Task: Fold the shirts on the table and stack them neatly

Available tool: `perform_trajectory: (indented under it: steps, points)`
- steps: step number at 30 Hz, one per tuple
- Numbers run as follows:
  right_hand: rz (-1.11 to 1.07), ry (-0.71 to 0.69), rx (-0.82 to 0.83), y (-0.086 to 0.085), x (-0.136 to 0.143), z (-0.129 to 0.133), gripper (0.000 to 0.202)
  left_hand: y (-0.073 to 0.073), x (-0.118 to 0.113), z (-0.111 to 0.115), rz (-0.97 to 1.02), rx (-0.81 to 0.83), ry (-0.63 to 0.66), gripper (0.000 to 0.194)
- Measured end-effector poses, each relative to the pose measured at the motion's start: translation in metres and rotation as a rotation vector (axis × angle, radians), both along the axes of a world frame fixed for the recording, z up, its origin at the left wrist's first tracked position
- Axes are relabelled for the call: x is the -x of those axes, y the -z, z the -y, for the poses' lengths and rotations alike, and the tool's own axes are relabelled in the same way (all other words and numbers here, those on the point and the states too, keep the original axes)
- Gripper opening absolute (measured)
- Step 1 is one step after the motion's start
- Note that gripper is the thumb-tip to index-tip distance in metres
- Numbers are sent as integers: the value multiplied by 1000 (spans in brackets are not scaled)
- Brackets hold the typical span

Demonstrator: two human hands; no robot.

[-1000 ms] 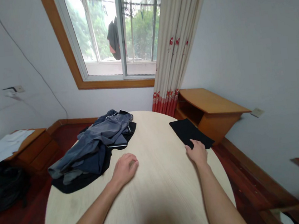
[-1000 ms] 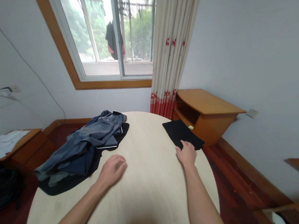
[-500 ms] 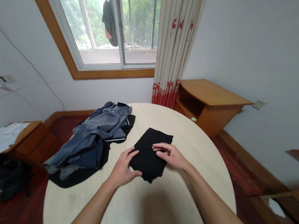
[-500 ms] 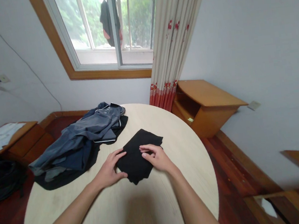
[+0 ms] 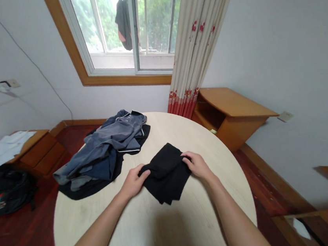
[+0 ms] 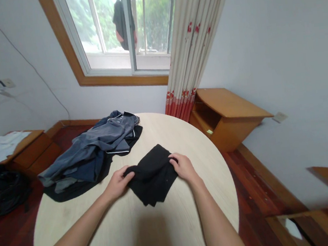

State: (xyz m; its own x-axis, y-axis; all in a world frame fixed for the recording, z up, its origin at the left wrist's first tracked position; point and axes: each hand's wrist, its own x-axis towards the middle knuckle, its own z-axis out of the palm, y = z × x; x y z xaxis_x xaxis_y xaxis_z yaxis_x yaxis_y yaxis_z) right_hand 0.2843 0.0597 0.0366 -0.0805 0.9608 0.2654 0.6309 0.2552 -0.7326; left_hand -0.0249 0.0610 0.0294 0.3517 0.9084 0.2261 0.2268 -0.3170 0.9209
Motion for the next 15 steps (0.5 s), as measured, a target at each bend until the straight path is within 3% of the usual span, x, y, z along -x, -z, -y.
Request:
perform_trajectory:
  steps: [3,5,8,10,13,15]
  points:
    - [-298,-44,91,-1,8,-4,32,-5,7,-6,204,131,-128,58]
    - [-392,38,99,7,15,-8,37,-5,11,-11,235,153,-196,63]
    - [-376,147,40,19,20,-13,36,1,15,-15,143,91,-275,58]
    - [-303,144,-34,21,19,-12,30,3,18,-14,-2,-49,-297,49]
    - [-242,46,-94,11,16,-3,24,3,22,-11,-219,-295,-185,31]
    - [-241,-100,-52,1,15,4,25,3,25,-10,-313,-372,-35,41]
